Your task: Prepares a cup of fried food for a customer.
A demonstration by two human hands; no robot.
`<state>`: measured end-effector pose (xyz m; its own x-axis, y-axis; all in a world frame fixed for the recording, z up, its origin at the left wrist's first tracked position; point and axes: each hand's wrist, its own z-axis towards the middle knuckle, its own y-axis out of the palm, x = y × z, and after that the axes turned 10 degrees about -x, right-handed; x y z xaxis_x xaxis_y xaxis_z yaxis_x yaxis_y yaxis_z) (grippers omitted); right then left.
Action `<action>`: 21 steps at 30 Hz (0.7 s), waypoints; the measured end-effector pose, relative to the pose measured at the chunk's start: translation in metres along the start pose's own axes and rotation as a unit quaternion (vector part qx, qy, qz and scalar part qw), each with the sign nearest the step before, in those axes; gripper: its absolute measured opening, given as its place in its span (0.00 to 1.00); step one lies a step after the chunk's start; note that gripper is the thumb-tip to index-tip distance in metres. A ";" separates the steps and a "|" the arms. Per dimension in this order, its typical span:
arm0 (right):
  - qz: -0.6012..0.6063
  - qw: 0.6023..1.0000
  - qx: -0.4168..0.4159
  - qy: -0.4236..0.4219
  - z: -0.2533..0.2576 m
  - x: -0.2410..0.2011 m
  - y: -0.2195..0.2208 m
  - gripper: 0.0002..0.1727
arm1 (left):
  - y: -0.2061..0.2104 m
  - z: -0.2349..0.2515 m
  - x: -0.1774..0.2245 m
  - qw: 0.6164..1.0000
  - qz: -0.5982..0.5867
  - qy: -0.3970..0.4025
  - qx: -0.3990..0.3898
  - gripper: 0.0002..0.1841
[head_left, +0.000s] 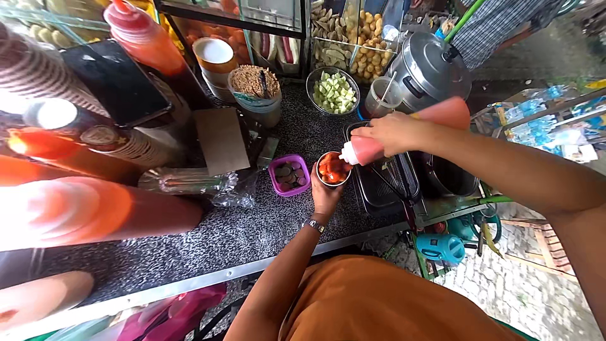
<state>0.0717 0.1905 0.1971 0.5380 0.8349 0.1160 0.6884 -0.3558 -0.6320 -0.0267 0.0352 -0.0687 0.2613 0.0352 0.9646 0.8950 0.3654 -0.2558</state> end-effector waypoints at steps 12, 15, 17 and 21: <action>0.549 0.712 0.267 -0.347 0.008 -0.036 0.057 0.51 | -0.188 -0.071 0.130 0.998 0.004 0.058 -0.009 0.55; 0.556 0.655 0.277 -0.429 0.037 -0.106 0.043 0.50 | -0.252 -0.099 0.167 0.999 0.026 0.045 0.015 0.52; 0.571 0.640 0.242 -0.454 0.050 -0.155 0.026 0.52 | -0.290 -0.116 0.191 0.998 0.035 0.022 0.040 0.50; 0.607 0.613 0.203 -0.462 0.090 -0.250 0.005 0.52 | -0.363 -0.132 0.225 0.997 0.036 -0.009 0.067 0.41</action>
<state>-0.1035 0.0180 0.0958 -0.1009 0.0051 -0.9949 -0.2256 -0.9741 0.0179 -0.2453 -0.2123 0.2333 0.3159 0.0814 0.9453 0.8171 0.4831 -0.3147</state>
